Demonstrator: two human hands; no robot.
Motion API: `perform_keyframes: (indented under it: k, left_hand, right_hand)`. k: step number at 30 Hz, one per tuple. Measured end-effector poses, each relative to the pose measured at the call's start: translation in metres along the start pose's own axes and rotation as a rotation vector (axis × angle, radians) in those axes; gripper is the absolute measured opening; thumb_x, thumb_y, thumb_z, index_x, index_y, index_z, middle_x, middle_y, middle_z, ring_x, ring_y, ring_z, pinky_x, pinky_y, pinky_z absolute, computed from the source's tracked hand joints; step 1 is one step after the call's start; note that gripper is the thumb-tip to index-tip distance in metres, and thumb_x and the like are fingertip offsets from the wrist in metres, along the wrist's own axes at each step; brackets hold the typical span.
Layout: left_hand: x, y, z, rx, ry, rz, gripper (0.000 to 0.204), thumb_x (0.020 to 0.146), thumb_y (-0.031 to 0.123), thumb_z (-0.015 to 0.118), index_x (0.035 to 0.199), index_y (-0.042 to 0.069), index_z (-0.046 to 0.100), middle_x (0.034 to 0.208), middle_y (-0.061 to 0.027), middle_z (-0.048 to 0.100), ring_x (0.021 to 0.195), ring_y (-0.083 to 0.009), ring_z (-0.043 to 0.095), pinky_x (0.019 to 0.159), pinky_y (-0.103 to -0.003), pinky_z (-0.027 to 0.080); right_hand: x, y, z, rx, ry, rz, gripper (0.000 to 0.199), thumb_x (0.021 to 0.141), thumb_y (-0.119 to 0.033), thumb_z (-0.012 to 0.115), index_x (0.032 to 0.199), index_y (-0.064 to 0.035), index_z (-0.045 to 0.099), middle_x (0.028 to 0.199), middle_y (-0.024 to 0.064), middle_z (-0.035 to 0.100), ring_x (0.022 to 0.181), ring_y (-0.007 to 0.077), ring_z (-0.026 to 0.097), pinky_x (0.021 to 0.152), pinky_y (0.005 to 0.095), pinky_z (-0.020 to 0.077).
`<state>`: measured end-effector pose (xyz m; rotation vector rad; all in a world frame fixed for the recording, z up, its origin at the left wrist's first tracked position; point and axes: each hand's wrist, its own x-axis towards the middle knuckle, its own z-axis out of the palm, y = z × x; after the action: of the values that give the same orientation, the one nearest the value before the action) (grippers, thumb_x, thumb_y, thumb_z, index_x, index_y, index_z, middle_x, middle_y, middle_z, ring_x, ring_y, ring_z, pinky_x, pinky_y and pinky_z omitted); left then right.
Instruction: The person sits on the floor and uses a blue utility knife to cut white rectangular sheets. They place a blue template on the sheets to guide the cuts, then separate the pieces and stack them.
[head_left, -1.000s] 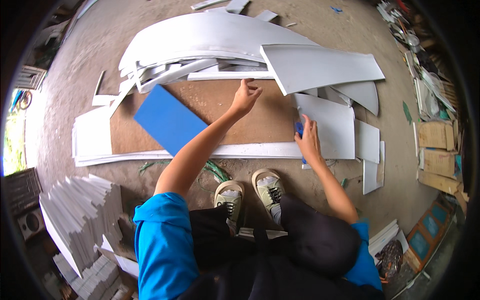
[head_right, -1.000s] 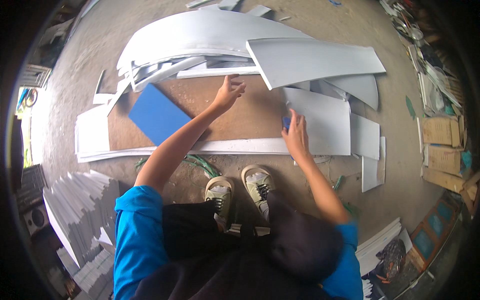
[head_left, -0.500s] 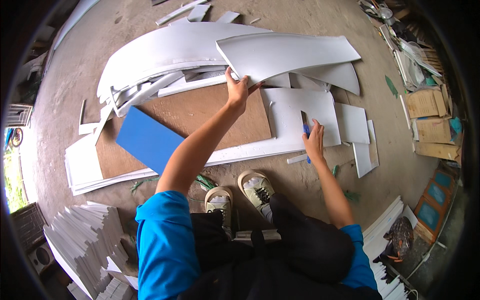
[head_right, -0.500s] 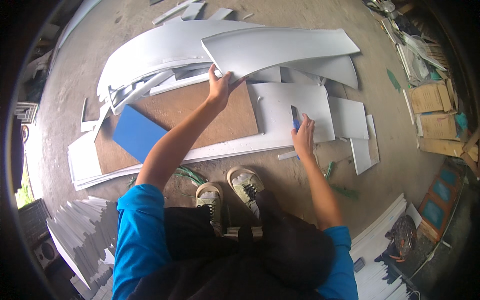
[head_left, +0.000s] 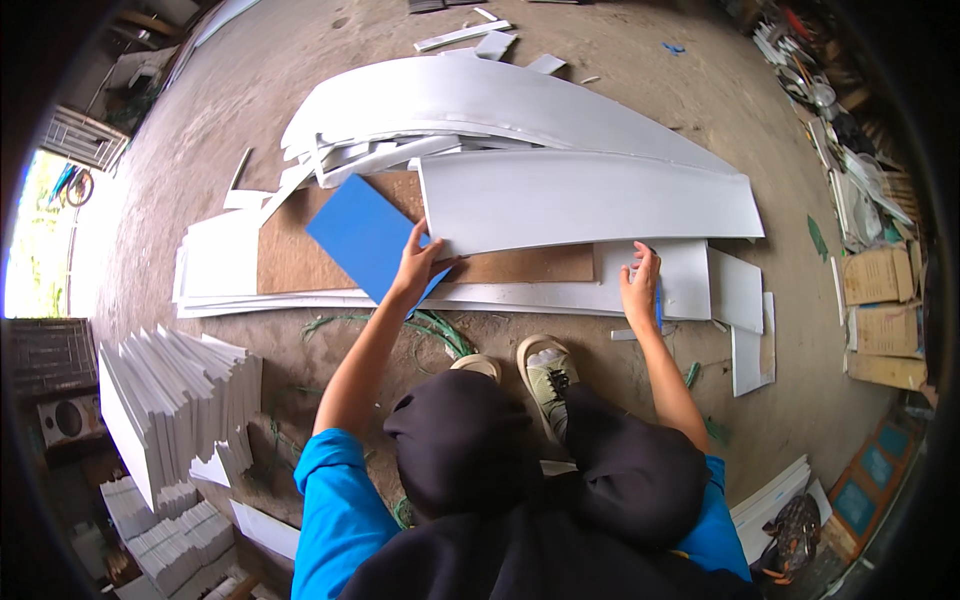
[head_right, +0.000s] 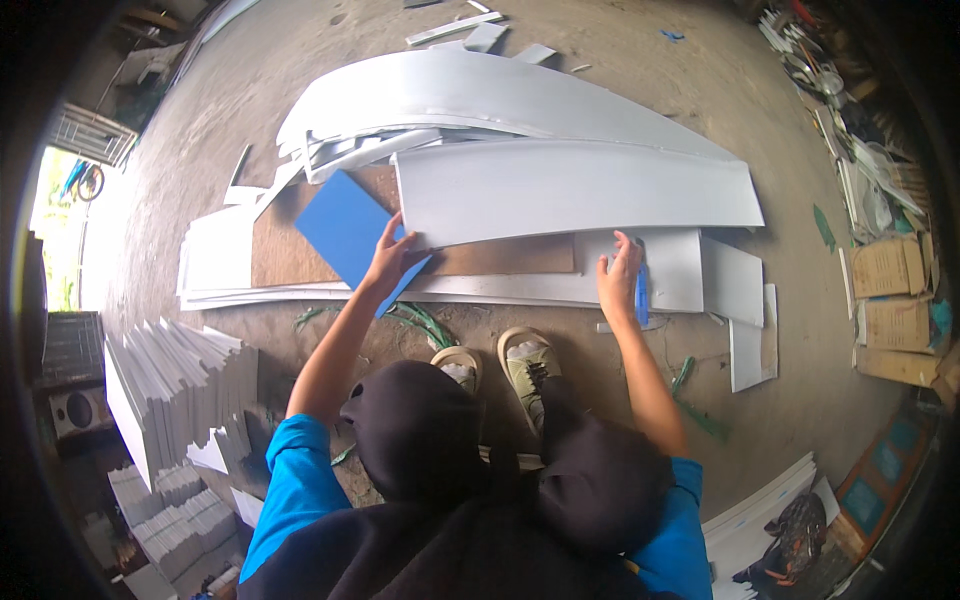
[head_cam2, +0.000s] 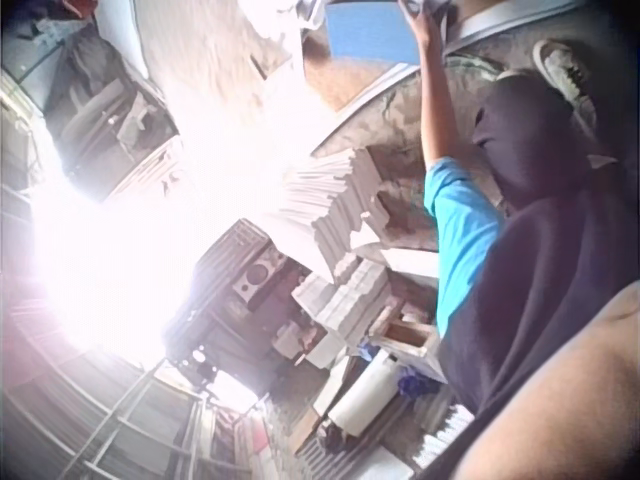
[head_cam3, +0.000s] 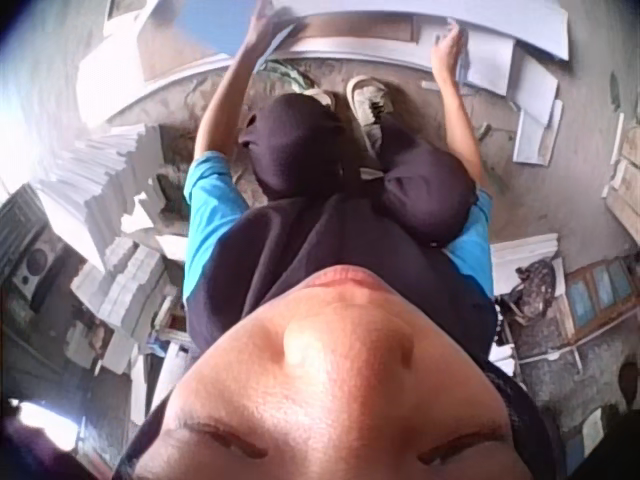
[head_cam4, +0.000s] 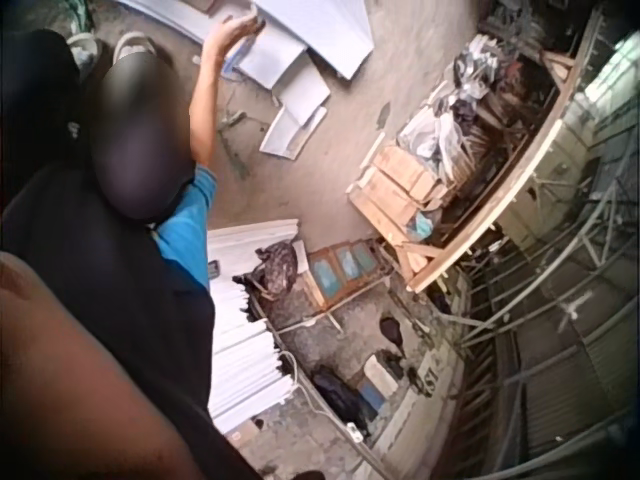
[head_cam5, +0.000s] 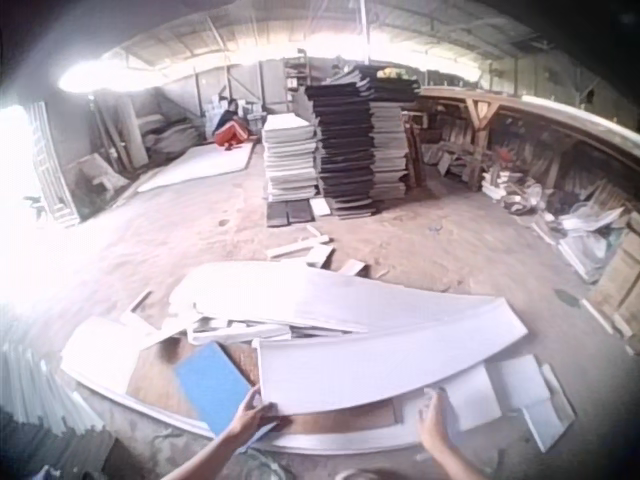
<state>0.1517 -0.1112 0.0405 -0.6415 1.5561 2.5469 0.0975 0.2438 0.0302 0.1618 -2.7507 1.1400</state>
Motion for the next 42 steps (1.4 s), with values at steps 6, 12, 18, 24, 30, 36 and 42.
perform_keyframes:
  k: [6,12,18,24,30,36,42]
  left_hand:
    - [-0.044,-0.032,-0.036,0.994,0.667,0.464,0.039,0.081,0.015,0.058,0.118,0.008,0.05,0.109,-0.0108,0.052,0.1,-0.026,0.046,0.087,-0.037,0.038]
    - [-0.086,-0.086,-0.084,0.644,0.994,0.121,0.056,0.078,0.027,0.063,0.117,-0.001,0.033,0.112,-0.0212,0.041,0.103,-0.0277,0.041,0.087,-0.039,0.037]
    - [-0.079,-0.081,-0.08,0.098,0.706,0.051,0.065,0.076,0.03,0.068,0.118,0.003,0.028,0.1,-0.0169,0.05,0.087,-0.0177,0.052,0.066,-0.028,0.045]
    - [-0.107,-0.044,-0.102,-0.227,0.789,0.514,0.027,0.082,0.02,0.062,0.103,0.006,0.05,0.094,-0.0026,0.057,0.085,-0.0107,0.053,0.074,-0.025,0.042]
    - [-0.145,0.027,-0.124,-0.214,0.855,0.785,0.021,0.089,0.025,0.051,0.094,0.005,0.053,0.087,-0.0027,0.059,0.075,-0.0098,0.057,0.064,-0.022,0.046]
    - [-0.089,0.036,-0.1,0.045,0.709,0.551,0.026,0.091,0.027,0.048,0.097,0.002,0.053,0.08,0.0006,0.054,0.069,-0.0051,0.046,0.061,-0.018,0.039]
    - [0.014,0.018,-0.019,0.274,0.572,0.242,0.04,0.085,0.035,0.056,0.101,-0.002,0.049,0.082,-0.0049,0.055,0.075,-0.0102,0.048,0.065,-0.025,0.04]
  right_hand:
    - [-0.014,-0.046,0.049,0.054,-0.201,-0.167,0.043,0.076,0.005,0.052,0.116,-0.0047,0.041,0.096,0.0123,0.043,0.081,0.0224,0.048,0.074,0.034,0.0431]
    - [-0.027,-0.098,0.097,0.16,-0.444,-0.287,0.042,0.075,0.006,0.051,0.115,-0.0049,0.042,0.096,0.012,0.043,0.084,0.0229,0.048,0.074,0.0337,0.0447]
    - [-0.028,-0.132,0.133,0.159,-0.545,-0.388,0.04,0.075,0.006,0.05,0.113,-0.0052,0.043,0.097,0.012,0.043,0.085,0.0219,0.049,0.076,0.033,0.045]
    - [-0.025,-0.136,0.12,0.204,-0.521,-0.369,0.036,0.076,0.007,0.049,0.11,-0.0041,0.047,0.097,0.0114,0.044,0.082,0.0201,0.051,0.073,0.031,0.0455]
    - [-0.001,-0.13,0.088,0.218,-0.29,-0.351,0.03,0.081,0.005,0.047,0.108,-0.004,0.049,0.097,0.01,0.047,0.085,0.018,0.052,0.075,0.0294,0.0459]
    - [0.038,-0.123,0.065,0.482,-0.093,-0.159,0.028,0.09,-0.012,0.043,0.117,-0.0046,0.042,0.109,0.0108,0.047,0.091,0.0184,0.053,0.076,0.0304,0.0469]
    - [0.071,-0.076,0.055,0.335,-0.16,0.015,0.04,0.085,-0.017,0.054,0.12,-0.0063,0.038,0.109,0.0122,0.049,0.089,0.0208,0.053,0.071,0.0307,0.0463]
